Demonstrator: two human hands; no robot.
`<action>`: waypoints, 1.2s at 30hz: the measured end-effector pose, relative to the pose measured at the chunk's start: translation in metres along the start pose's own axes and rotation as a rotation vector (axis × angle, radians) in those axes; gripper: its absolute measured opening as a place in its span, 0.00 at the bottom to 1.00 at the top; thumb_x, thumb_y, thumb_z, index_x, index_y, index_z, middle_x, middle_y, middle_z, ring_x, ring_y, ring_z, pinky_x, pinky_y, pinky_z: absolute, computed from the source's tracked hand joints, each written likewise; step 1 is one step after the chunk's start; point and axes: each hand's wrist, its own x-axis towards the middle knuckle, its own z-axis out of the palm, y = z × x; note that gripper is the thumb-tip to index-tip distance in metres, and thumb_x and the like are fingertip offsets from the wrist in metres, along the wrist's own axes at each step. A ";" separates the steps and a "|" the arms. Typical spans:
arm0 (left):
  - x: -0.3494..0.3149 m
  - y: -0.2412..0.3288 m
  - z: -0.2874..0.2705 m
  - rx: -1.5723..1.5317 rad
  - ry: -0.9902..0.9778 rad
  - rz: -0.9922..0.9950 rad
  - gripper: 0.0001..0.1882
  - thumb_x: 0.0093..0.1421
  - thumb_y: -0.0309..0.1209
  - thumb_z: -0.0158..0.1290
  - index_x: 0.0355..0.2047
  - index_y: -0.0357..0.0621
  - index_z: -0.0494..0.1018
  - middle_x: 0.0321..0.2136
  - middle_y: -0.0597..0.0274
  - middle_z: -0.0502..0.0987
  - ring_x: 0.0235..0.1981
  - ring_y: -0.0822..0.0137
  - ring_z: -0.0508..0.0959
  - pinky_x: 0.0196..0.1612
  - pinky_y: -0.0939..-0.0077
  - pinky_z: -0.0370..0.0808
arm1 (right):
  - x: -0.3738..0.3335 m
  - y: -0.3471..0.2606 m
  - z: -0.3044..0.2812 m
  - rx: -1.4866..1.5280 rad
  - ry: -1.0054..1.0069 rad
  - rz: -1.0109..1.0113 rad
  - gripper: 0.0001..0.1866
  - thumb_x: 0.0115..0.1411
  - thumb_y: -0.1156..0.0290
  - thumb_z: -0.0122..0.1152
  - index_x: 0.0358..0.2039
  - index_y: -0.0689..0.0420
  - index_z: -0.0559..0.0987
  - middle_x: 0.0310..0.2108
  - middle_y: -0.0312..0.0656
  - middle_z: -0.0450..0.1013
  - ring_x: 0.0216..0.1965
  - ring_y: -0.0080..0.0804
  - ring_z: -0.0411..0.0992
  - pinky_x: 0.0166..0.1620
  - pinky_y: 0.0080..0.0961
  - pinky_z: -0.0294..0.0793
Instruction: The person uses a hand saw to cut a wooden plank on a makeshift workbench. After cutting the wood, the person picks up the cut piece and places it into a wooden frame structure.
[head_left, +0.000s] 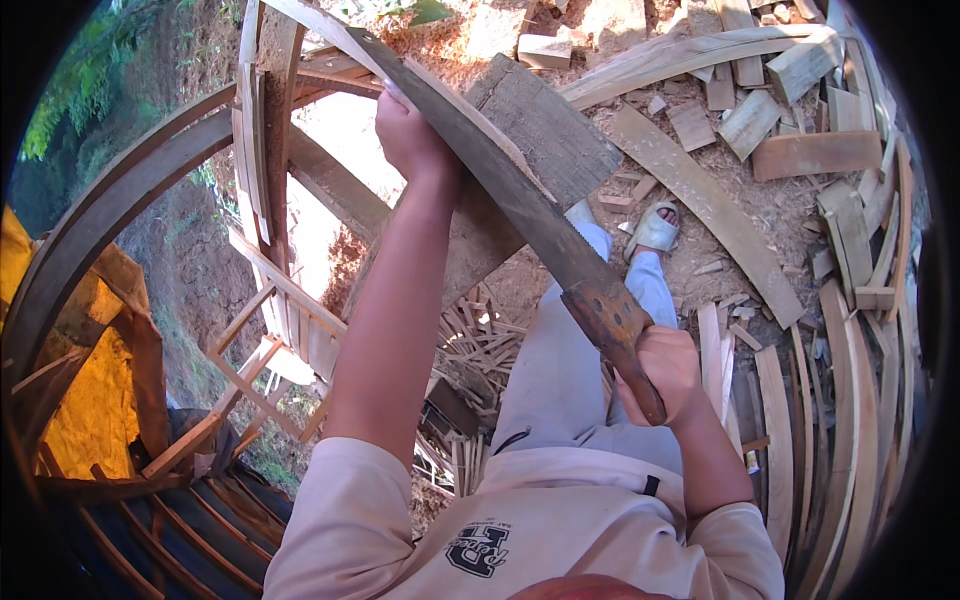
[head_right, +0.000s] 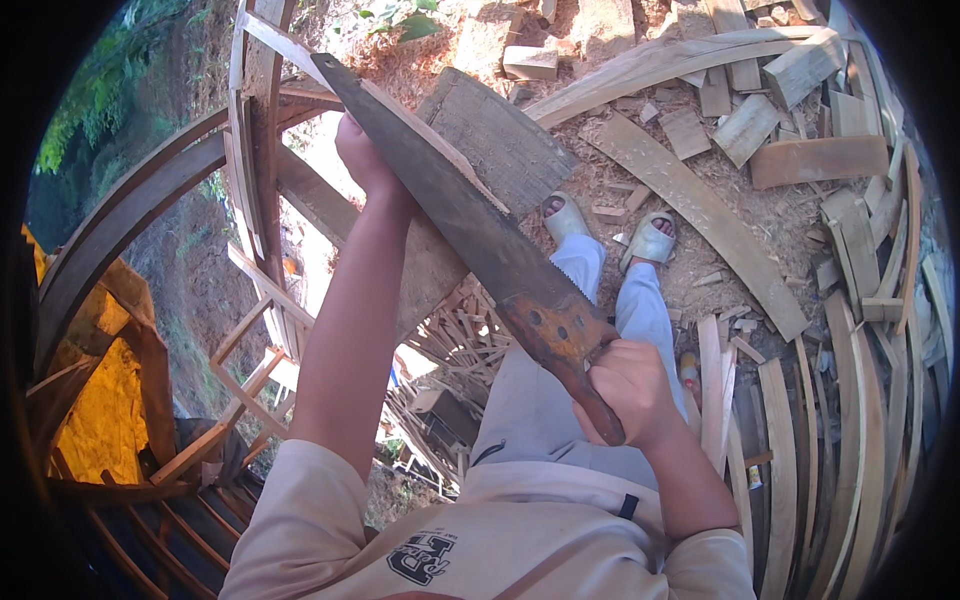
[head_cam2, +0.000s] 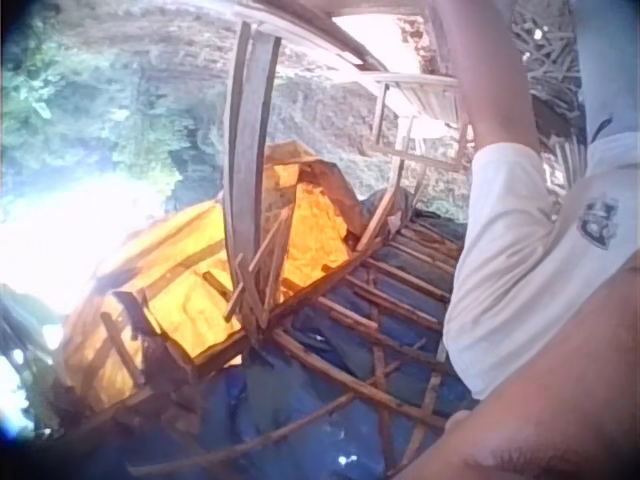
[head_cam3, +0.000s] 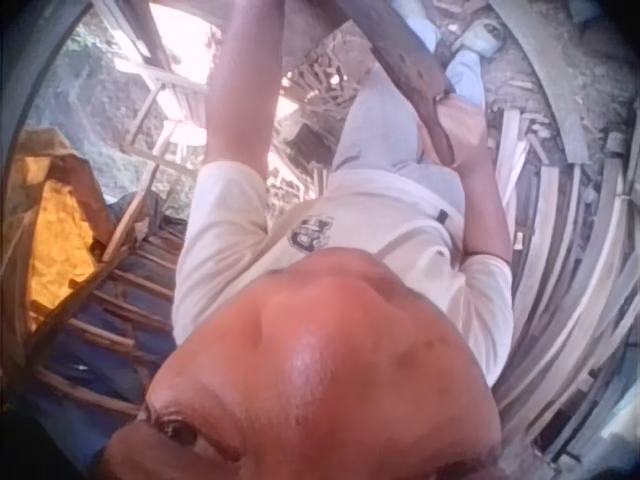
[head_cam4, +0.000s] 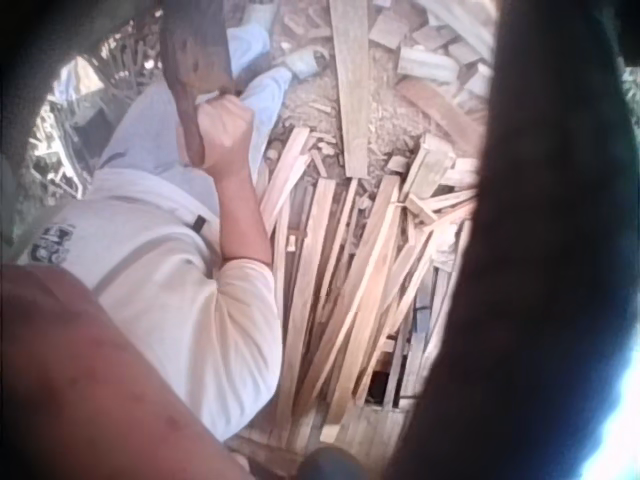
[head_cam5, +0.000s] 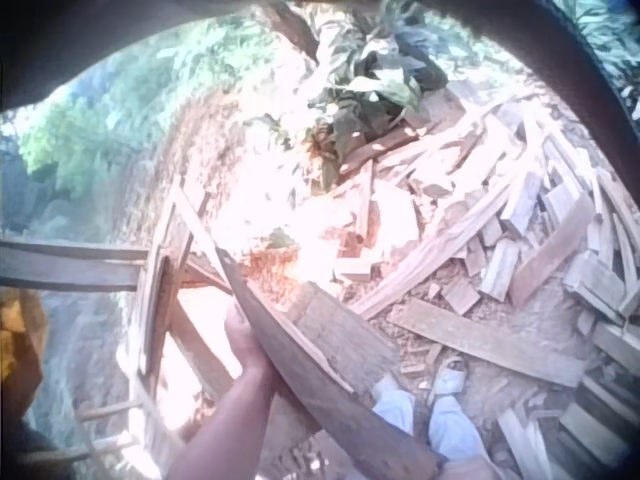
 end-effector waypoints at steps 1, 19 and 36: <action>0.005 -0.001 0.000 -0.009 -0.010 0.037 0.27 0.74 0.49 0.38 0.34 0.40 0.75 0.29 0.56 0.82 0.33 0.56 0.82 0.41 0.59 0.75 | 0.003 0.005 -0.002 -0.010 -0.006 -0.013 0.13 0.38 0.80 0.66 0.17 0.56 0.68 0.16 0.42 0.65 0.16 0.44 0.65 0.23 0.35 0.64; 0.000 0.004 -0.003 -0.217 -0.017 -0.027 0.15 0.70 0.36 0.47 0.29 0.41 0.75 0.27 0.65 0.80 0.28 0.71 0.77 0.34 0.69 0.72 | 0.093 0.001 0.035 -0.017 -0.001 0.065 0.12 0.45 0.76 0.70 0.21 0.56 0.71 0.17 0.43 0.67 0.20 0.48 0.71 0.28 0.38 0.71; 0.014 -0.021 0.005 -0.205 0.004 0.112 0.25 0.73 0.43 0.45 0.25 0.36 0.75 0.21 0.57 0.80 0.22 0.66 0.77 0.32 0.65 0.73 | -0.004 -0.003 0.013 0.040 0.074 0.082 0.14 0.35 0.82 0.66 0.16 0.57 0.67 0.16 0.43 0.64 0.17 0.46 0.64 0.24 0.37 0.64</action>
